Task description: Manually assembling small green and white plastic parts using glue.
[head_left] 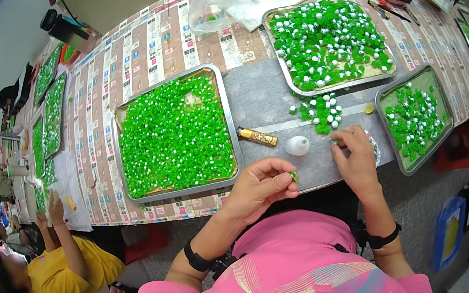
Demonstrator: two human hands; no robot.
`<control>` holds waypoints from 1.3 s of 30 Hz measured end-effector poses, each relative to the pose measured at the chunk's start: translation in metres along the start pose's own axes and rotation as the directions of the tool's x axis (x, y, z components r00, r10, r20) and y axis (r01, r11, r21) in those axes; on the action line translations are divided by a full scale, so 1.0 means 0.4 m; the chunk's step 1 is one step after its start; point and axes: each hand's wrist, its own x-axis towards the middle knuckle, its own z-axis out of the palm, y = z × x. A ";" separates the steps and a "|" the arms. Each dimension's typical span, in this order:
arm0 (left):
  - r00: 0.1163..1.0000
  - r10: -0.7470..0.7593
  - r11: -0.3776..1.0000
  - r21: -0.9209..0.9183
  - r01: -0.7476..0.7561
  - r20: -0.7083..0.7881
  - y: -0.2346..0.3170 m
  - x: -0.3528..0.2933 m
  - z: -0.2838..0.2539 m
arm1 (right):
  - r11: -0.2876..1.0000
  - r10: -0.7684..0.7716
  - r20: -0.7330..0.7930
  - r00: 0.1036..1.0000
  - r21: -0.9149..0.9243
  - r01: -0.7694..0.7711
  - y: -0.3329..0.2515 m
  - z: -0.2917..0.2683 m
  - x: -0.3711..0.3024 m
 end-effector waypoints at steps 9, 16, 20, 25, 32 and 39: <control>1.000 -0.019 0.999 0.036 0.019 -0.001 -0.018 0.009 0.008 | 0.674 -0.008 0.355 0.935 0.693 -0.257 -0.112 -0.061 -0.052; 1.000 -0.029 0.996 0.089 0.029 0.000 -0.026 0.018 0.012 | 0.641 0.036 0.297 0.954 0.726 -0.250 -0.156 -0.055 -0.070; 1.000 -0.019 0.991 0.135 0.021 -0.015 -0.027 0.020 0.016 | 0.771 0.001 0.225 0.974 0.620 -0.144 -0.139 -0.047 -0.075; 0.999 -0.009 0.981 0.195 0.017 -0.037 -0.020 0.020 0.028 | 0.788 0.062 0.187 0.980 0.594 -0.163 -0.135 -0.035 -0.079; 0.998 0.007 0.975 0.224 0.006 -0.058 -0.020 0.021 0.028 | 0.853 0.026 0.157 0.987 0.512 -0.104 -0.137 -0.037 -0.076; 0.990 0.133 0.932 0.346 -0.110 -0.044 -0.019 0.018 0.030 | 0.827 0.040 0.188 0.981 0.545 -0.138 -0.136 -0.043 -0.078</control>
